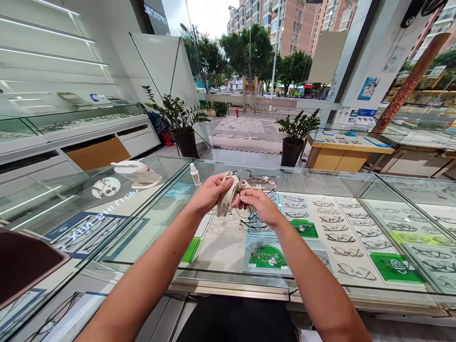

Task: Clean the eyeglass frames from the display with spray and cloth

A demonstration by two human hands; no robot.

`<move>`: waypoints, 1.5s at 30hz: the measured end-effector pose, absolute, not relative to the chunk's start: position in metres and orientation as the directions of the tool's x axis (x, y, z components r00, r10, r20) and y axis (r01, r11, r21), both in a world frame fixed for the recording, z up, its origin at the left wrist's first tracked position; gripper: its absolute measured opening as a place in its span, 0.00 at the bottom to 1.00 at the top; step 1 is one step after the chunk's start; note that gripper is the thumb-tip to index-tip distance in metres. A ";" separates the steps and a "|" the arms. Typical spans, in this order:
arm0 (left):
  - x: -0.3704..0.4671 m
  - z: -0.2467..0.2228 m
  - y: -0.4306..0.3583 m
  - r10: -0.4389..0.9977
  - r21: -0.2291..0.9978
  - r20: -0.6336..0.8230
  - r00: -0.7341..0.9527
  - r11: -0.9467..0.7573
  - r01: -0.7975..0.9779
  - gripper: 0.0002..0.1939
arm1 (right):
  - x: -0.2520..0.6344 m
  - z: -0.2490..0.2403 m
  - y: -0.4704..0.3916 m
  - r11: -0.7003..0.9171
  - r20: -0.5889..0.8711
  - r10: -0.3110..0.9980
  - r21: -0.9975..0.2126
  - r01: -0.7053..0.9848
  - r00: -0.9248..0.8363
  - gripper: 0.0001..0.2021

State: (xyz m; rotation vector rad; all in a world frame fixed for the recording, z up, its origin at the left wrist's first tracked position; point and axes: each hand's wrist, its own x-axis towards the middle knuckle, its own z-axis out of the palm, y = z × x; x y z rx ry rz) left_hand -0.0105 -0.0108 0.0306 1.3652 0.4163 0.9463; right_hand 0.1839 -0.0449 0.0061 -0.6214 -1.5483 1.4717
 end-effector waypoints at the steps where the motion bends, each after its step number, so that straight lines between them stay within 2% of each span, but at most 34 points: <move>1: -0.010 0.030 -0.011 0.770 0.944 0.261 0.582 -0.078 -0.320 0.18 | 0.183 0.006 -0.045 0.161 0.252 0.840 -0.961 -0.223 -0.481 0.13; 14: 0.004 0.020 -0.018 0.828 0.939 0.294 0.477 -0.158 -0.306 0.19 | 0.179 0.003 -0.044 0.105 0.206 0.886 -0.961 -0.255 -0.414 0.13; 19: 0.001 0.023 -0.018 0.808 0.945 0.288 0.515 -0.151 -0.292 0.19 | 0.182 0.000 -0.041 0.104 0.202 0.874 -0.966 -0.236 -0.442 0.12; 28: -0.005 0.027 -0.015 0.738 0.928 0.332 0.588 -0.144 -0.345 0.19 | 0.187 0.000 -0.040 0.165 0.242 0.888 -0.961 -0.220 -0.390 0.10; 33: 0.000 0.023 -0.016 0.810 0.924 0.276 0.517 -0.074 -0.376 0.17 | 0.186 -0.002 -0.039 0.203 0.258 0.903 -0.961 -0.186 -0.345 0.11; 40: -0.004 0.026 -0.016 0.819 0.940 0.289 0.495 -0.144 -0.310 0.18 | 0.183 0.004 -0.043 0.274 0.271 0.870 -0.960 -0.054 -0.412 0.10; 45: -0.007 0.027 -0.015 0.814 0.932 0.258 0.520 -0.068 -0.357 0.21 | 0.181 0.007 -0.047 0.302 0.283 0.853 -0.953 -0.026 -0.439 0.10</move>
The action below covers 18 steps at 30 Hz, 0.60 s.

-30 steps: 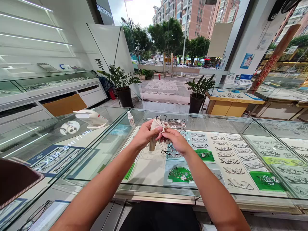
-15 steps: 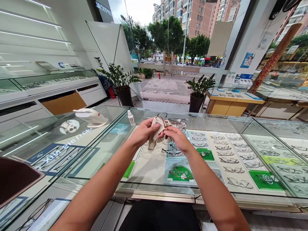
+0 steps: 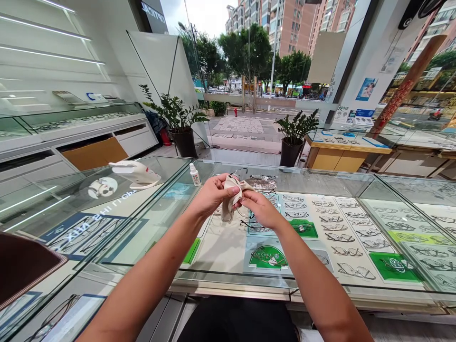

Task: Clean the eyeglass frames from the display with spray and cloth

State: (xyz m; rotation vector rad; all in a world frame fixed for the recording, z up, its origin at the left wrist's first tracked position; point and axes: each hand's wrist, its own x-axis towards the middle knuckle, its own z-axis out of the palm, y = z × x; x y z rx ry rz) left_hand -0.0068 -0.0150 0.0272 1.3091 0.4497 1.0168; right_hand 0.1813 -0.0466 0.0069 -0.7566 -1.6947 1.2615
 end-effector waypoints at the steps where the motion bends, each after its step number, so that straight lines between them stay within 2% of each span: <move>1: -0.006 0.027 -0.015 0.815 0.927 0.250 0.523 -0.045 -0.373 0.22 | 0.181 0.007 -0.047 0.305 0.287 0.854 -0.952 -0.029 -0.435 0.11; 8: 0.002 0.025 -0.017 0.863 0.876 0.193 0.466 0.062 -0.478 0.29 | 0.178 0.004 -0.047 0.339 0.325 0.862 -0.940 -0.033 -0.389 0.13; 12: 0.006 0.025 -0.021 0.878 0.881 0.160 0.450 0.079 -0.467 0.27 | 0.179 0.005 -0.048 0.355 0.340 0.860 -0.934 -0.033 -0.382 0.13; 18: 0.007 0.024 -0.022 0.894 0.906 0.183 0.408 0.007 -0.423 0.24 | 0.179 0.005 -0.047 0.306 0.307 0.888 -0.950 -0.061 -0.342 0.10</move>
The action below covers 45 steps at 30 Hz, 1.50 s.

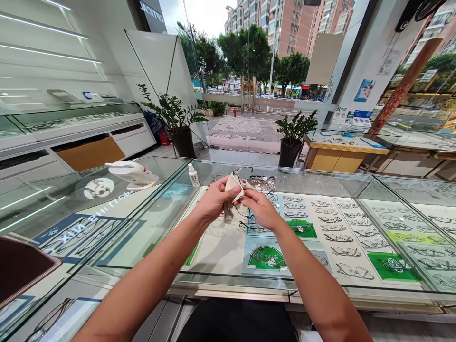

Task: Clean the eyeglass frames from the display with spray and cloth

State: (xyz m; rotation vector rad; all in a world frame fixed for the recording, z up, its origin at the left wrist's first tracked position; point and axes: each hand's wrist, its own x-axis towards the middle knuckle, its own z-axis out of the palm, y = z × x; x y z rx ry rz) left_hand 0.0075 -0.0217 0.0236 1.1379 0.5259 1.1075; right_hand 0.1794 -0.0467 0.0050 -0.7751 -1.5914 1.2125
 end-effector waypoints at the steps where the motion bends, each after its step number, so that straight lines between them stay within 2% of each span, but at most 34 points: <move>1: 0.007 0.024 -0.021 0.890 0.908 0.174 0.423 0.021 -0.418 0.25 | 0.179 0.004 -0.046 0.287 0.295 0.895 -0.955 -0.074 -0.334 0.10; 4: 0.006 0.024 -0.021 0.866 0.911 0.153 0.475 0.063 -0.408 0.27 | 0.180 0.000 -0.043 0.244 0.269 0.911 -0.963 -0.117 -0.313 0.10; 8: 0.002 0.024 -0.019 0.861 0.918 0.170 0.480 0.039 -0.395 0.26 | 0.182 -0.002 -0.043 0.235 0.266 0.906 -0.963 -0.133 -0.328 0.09; 13: -0.004 0.025 -0.017 0.863 0.954 0.188 0.469 -0.047 -0.296 0.21 | 0.184 -0.003 -0.042 0.239 0.265 0.903 -0.964 -0.116 -0.338 0.09; 22: -0.003 0.030 -0.022 0.852 0.941 0.293 0.433 -0.176 -0.290 0.24 | 0.188 -0.007 -0.038 0.205 0.238 0.890 -0.971 -0.126 -0.389 0.12; 29: 0.002 0.029 -0.026 0.838 0.918 0.362 0.408 -0.243 -0.315 0.21 | 0.186 0.008 -0.045 0.283 0.278 0.860 -0.957 -0.053 -0.427 0.11; 36: -0.005 0.028 -0.017 0.803 0.910 0.413 0.430 -0.340 -0.238 0.23 | 0.189 0.009 -0.044 0.306 0.320 0.856 -0.947 -0.100 -0.406 0.15; 41: -0.008 0.027 -0.015 0.786 0.929 0.368 0.496 -0.291 -0.229 0.21 | 0.192 0.010 -0.043 0.299 0.312 0.869 -0.950 -0.094 -0.384 0.16; 45: 0.000 0.026 -0.022 0.831 0.926 0.375 0.411 -0.310 -0.218 0.22 | 0.190 0.009 -0.046 0.301 0.300 0.863 -0.952 -0.063 -0.406 0.17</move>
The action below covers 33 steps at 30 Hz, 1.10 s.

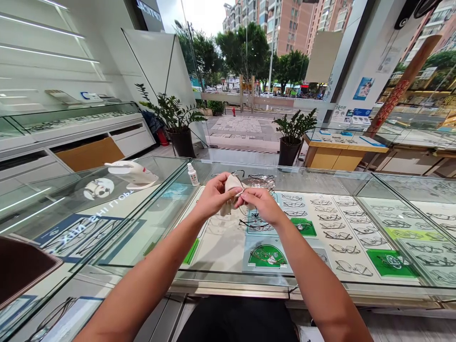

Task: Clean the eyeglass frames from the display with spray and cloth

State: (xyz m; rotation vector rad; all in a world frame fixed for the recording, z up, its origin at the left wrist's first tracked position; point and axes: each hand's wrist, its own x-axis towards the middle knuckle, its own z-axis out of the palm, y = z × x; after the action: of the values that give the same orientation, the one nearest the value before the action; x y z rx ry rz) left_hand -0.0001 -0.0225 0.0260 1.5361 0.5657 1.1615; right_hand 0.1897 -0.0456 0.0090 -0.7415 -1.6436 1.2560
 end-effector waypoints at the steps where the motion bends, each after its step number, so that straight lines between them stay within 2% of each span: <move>1: 0.002 0.025 -0.024 0.837 0.925 0.375 0.399 -0.310 -0.219 0.21 | 0.189 0.009 -0.046 0.306 0.298 0.857 -0.951 -0.050 -0.421 0.17; 4: 0.004 0.023 -0.025 0.855 0.915 0.400 0.330 -0.354 -0.192 0.21 | 0.188 0.011 -0.048 0.323 0.299 0.835 -0.946 -0.027 -0.461 0.17; 7: 0.002 0.021 -0.021 0.865 0.901 0.433 0.254 -0.401 -0.168 0.23 | 0.189 0.012 -0.047 0.343 0.326 0.845 -0.938 -0.039 -0.424 0.17; 15: 0.002 0.024 -0.022 0.818 0.917 0.373 0.439 -0.252 -0.310 0.24 | 0.192 0.007 -0.043 0.355 0.345 0.867 -0.934 -0.040 -0.360 0.18; 18: 0.006 0.025 -0.026 0.834 0.919 0.365 0.415 -0.250 -0.305 0.22 | 0.189 0.009 -0.046 0.349 0.323 0.858 -0.937 -0.009 -0.400 0.18; 24: 0.004 0.022 -0.019 0.861 0.910 0.403 0.311 -0.343 -0.233 0.26 | 0.189 0.011 -0.046 0.340 0.311 0.852 -0.940 -0.006 -0.422 0.16; 30: 0.003 0.015 -0.008 0.885 0.925 0.351 0.306 -0.276 -0.263 0.27 | 0.194 0.007 -0.039 0.297 0.323 0.876 -0.946 -0.127 -0.358 0.13; 33: 0.003 0.012 -0.006 0.907 0.934 0.300 0.296 -0.217 -0.283 0.28 | 0.197 0.009 -0.039 0.316 0.357 0.896 -0.931 -0.184 -0.265 0.12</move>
State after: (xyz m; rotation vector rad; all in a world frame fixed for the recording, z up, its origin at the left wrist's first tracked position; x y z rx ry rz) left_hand 0.0034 -0.0060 0.0118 1.3523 0.6384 1.2414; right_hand 0.1972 -0.0390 0.0085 -0.6933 -1.4611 1.2100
